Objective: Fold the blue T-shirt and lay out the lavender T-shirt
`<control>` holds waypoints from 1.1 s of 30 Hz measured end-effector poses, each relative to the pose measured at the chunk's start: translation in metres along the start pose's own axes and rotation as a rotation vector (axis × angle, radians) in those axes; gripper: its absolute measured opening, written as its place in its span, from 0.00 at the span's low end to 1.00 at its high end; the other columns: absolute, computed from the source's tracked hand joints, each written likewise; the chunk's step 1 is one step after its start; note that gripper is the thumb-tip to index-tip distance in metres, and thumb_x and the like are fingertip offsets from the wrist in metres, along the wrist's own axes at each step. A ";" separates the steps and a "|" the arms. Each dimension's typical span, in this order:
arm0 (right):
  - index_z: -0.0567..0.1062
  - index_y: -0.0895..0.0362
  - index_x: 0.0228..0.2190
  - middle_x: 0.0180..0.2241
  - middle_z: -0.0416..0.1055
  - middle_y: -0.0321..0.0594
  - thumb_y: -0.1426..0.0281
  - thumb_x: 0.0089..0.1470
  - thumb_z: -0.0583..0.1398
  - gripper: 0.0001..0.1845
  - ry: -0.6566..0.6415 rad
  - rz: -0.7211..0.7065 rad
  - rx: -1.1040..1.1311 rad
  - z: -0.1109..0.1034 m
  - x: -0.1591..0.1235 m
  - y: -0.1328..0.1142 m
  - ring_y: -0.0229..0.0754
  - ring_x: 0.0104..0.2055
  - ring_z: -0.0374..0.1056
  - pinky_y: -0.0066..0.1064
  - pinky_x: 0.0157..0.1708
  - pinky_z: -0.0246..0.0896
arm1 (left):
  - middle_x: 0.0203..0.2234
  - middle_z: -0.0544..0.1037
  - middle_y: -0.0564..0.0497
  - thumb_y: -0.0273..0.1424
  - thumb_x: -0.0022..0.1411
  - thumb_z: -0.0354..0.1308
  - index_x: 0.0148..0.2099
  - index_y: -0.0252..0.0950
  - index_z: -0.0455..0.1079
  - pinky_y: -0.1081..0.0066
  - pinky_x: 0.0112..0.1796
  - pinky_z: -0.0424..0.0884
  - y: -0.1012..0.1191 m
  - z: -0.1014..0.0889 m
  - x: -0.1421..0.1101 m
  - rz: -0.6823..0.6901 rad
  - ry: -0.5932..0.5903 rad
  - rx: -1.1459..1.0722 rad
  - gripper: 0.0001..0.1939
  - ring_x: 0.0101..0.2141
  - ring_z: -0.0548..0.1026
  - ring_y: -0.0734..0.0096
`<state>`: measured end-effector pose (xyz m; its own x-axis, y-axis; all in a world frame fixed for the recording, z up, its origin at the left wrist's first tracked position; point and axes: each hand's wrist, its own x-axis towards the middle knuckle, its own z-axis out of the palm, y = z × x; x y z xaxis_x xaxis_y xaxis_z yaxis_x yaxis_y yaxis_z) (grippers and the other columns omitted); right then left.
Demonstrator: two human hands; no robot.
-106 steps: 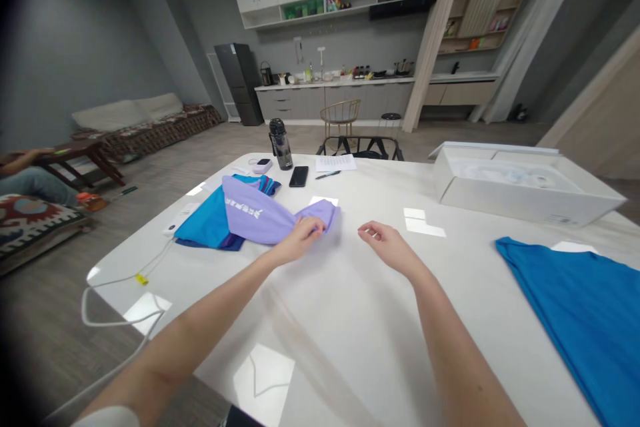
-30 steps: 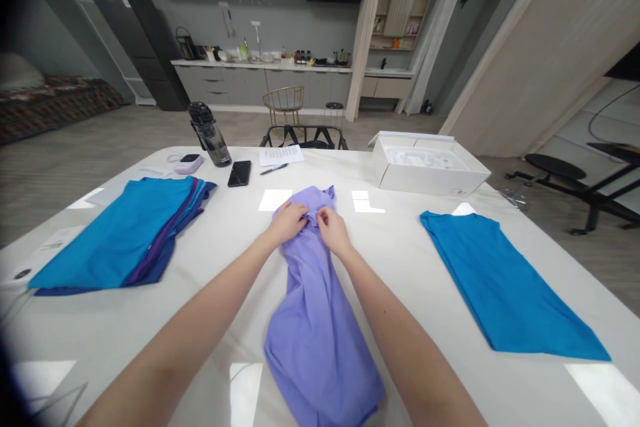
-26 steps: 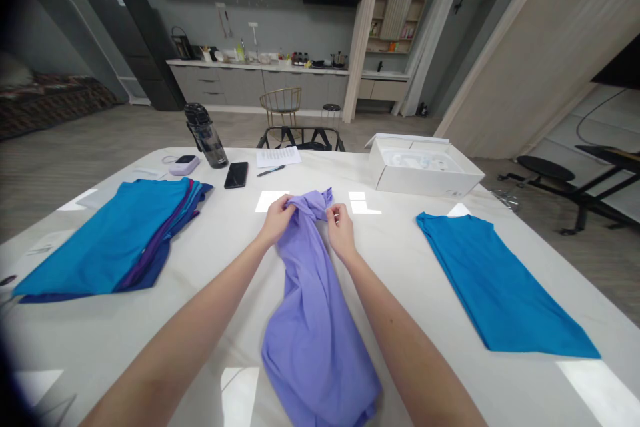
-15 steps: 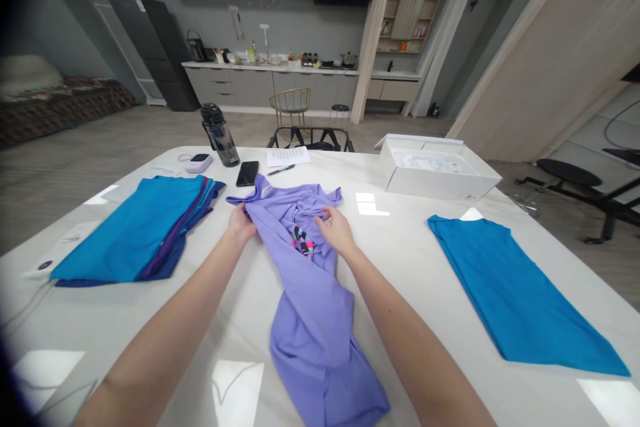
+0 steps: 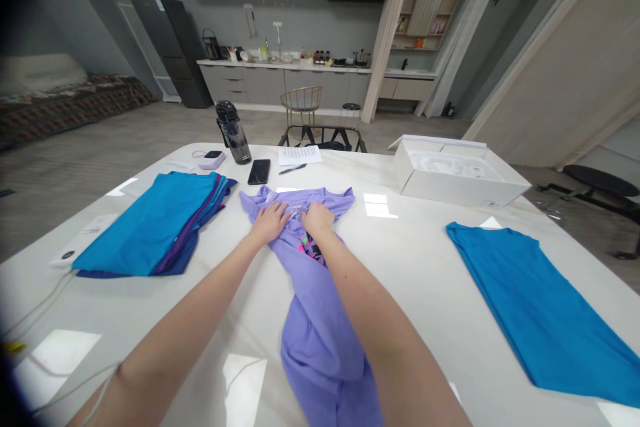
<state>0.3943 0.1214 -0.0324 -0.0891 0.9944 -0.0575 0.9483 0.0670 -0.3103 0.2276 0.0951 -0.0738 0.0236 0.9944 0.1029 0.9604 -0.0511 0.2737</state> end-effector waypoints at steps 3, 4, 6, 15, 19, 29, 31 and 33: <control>0.76 0.59 0.46 0.46 0.76 0.54 0.61 0.66 0.53 0.18 0.067 -0.043 0.051 -0.004 0.000 0.018 0.54 0.50 0.72 0.39 0.49 0.63 | 0.71 0.53 0.47 0.50 0.73 0.37 0.72 0.43 0.56 0.39 0.66 0.43 -0.008 0.005 0.002 -0.095 -0.074 0.038 0.32 0.70 0.48 0.52; 0.75 0.58 0.46 0.45 0.77 0.53 0.60 0.67 0.52 0.18 0.113 -0.047 0.076 -0.009 -0.001 0.029 0.54 0.49 0.72 0.38 0.47 0.63 | 0.72 0.51 0.47 0.51 0.72 0.36 0.72 0.44 0.55 0.38 0.66 0.41 -0.011 0.006 0.002 -0.116 -0.081 0.044 0.33 0.71 0.47 0.51; 0.74 0.56 0.48 0.43 0.77 0.51 0.58 0.67 0.51 0.19 0.208 -0.024 0.121 -0.021 -0.004 0.060 0.52 0.45 0.73 0.37 0.44 0.63 | 0.72 0.49 0.48 0.54 0.71 0.35 0.73 0.46 0.53 0.38 0.65 0.39 -0.015 0.004 0.001 -0.155 -0.096 0.051 0.35 0.71 0.45 0.50; 0.76 0.58 0.44 0.39 0.77 0.52 0.57 0.63 0.54 0.20 0.388 0.461 0.144 -0.067 -0.037 0.273 0.55 0.45 0.72 0.38 0.42 0.62 | 0.72 0.47 0.42 0.60 0.66 0.36 0.74 0.44 0.51 0.37 0.64 0.41 -0.020 -0.003 -0.007 -0.298 -0.089 0.101 0.42 0.71 0.43 0.40; 0.75 0.61 0.49 0.48 0.73 0.57 0.69 0.58 0.55 0.20 0.406 0.528 0.042 -0.065 -0.052 0.292 0.57 0.49 0.70 0.41 0.46 0.64 | 0.71 0.53 0.36 0.59 0.66 0.38 0.72 0.38 0.56 0.36 0.63 0.46 -0.009 -0.004 -0.008 -0.289 -0.024 0.140 0.43 0.69 0.50 0.37; 0.63 0.50 0.64 0.67 0.58 0.46 0.50 0.67 0.41 0.33 0.035 0.080 0.026 -0.041 -0.011 0.187 0.57 0.67 0.52 0.63 0.65 0.43 | 0.71 0.53 0.41 0.53 0.70 0.35 0.71 0.40 0.56 0.39 0.64 0.46 0.008 0.006 0.024 -0.131 -0.100 0.102 0.36 0.70 0.50 0.46; 0.59 0.44 0.67 0.71 0.48 0.40 0.44 0.65 0.37 0.37 -0.053 0.166 -0.016 -0.036 0.003 0.184 0.60 0.71 0.43 0.73 0.63 0.35 | 0.72 0.49 0.43 0.55 0.69 0.34 0.73 0.41 0.53 0.40 0.65 0.43 0.008 0.009 0.034 -0.152 -0.144 0.080 0.39 0.71 0.46 0.46; 0.54 0.42 0.68 0.72 0.42 0.38 0.41 0.63 0.36 0.39 -0.083 0.185 -0.068 -0.033 0.013 0.187 0.60 0.73 0.38 0.77 0.61 0.30 | 0.73 0.46 0.44 0.57 0.68 0.33 0.74 0.42 0.51 0.42 0.66 0.40 0.008 0.013 0.042 -0.164 -0.160 0.069 0.40 0.71 0.43 0.47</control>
<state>0.5809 0.1498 -0.0598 0.0661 0.9802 -0.1865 0.9690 -0.1077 -0.2223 0.2399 0.1381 -0.0797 -0.0959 0.9911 -0.0920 0.9716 0.1133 0.2076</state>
